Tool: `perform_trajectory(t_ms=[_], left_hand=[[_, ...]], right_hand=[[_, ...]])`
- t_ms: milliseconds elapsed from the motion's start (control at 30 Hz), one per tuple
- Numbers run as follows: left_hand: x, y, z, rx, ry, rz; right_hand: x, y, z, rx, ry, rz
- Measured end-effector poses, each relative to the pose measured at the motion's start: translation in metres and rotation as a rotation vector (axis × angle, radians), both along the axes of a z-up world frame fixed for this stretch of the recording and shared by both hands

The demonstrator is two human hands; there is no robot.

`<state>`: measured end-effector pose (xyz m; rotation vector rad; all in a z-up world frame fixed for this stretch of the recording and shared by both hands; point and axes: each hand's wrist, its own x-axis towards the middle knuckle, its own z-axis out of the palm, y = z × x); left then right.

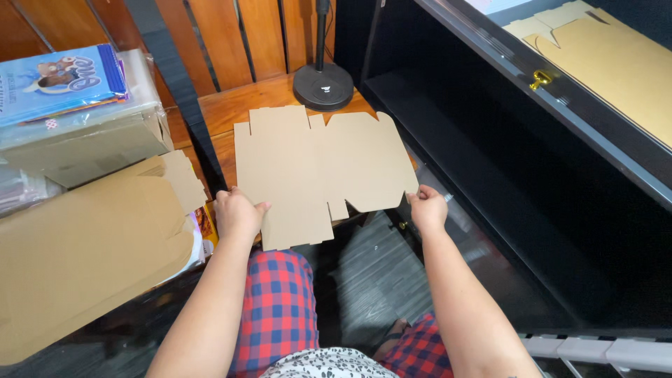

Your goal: The person picks up flat cardboard pieces from a wooden chair and places them into a black cabinet. They repeatedly lift, align, and stack the cardboard pieces inside the cabinet.

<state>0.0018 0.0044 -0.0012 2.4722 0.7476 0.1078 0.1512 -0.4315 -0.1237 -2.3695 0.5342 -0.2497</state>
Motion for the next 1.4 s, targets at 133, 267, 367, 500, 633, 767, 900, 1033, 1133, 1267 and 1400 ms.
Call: perform_trajectory(t_ms=[133,267,367,500,633,767,900,1033,1133,1267,1400], left_hand=[[-0.001,0.001,0.000,-0.037,-0.031,0.014],[-0.001,0.005,0.001,-0.082,-0.055,0.022],[-0.003,0.006,0.007,-0.112,-0.076,0.021],[-0.006,0.004,0.016,-0.150,-0.066,0.018],[-0.005,0.004,0.017,-0.176,-0.073,0.025],[-0.004,0.004,0.020,-0.182,-0.051,0.034],[-0.006,0.003,0.024,-0.188,-0.054,0.037],[-0.005,0.002,0.023,-0.170,-0.058,0.029],[-0.006,0.003,0.023,-0.175,-0.057,0.029],[-0.006,0.003,0.023,-0.176,-0.050,0.030],[0.002,0.010,0.009,-0.131,-0.015,0.016]], right_hand=[[-0.014,0.003,0.023,0.110,-0.030,-0.003],[-0.009,-0.004,0.021,0.151,-0.046,0.009],[-0.022,0.004,0.042,0.253,-0.080,0.006],[-0.046,0.018,0.076,0.344,-0.105,-0.009],[-0.039,0.017,0.072,0.376,-0.137,-0.014],[-0.039,0.018,0.073,0.446,-0.188,-0.031],[-0.027,0.011,0.065,0.730,-0.223,-0.065],[-0.042,0.024,0.096,0.980,-0.232,-0.081],[-0.049,0.031,0.117,1.222,-0.179,-0.046],[-0.053,0.041,0.138,1.453,-0.162,0.011],[-0.050,0.051,0.144,1.549,-0.162,0.127]])
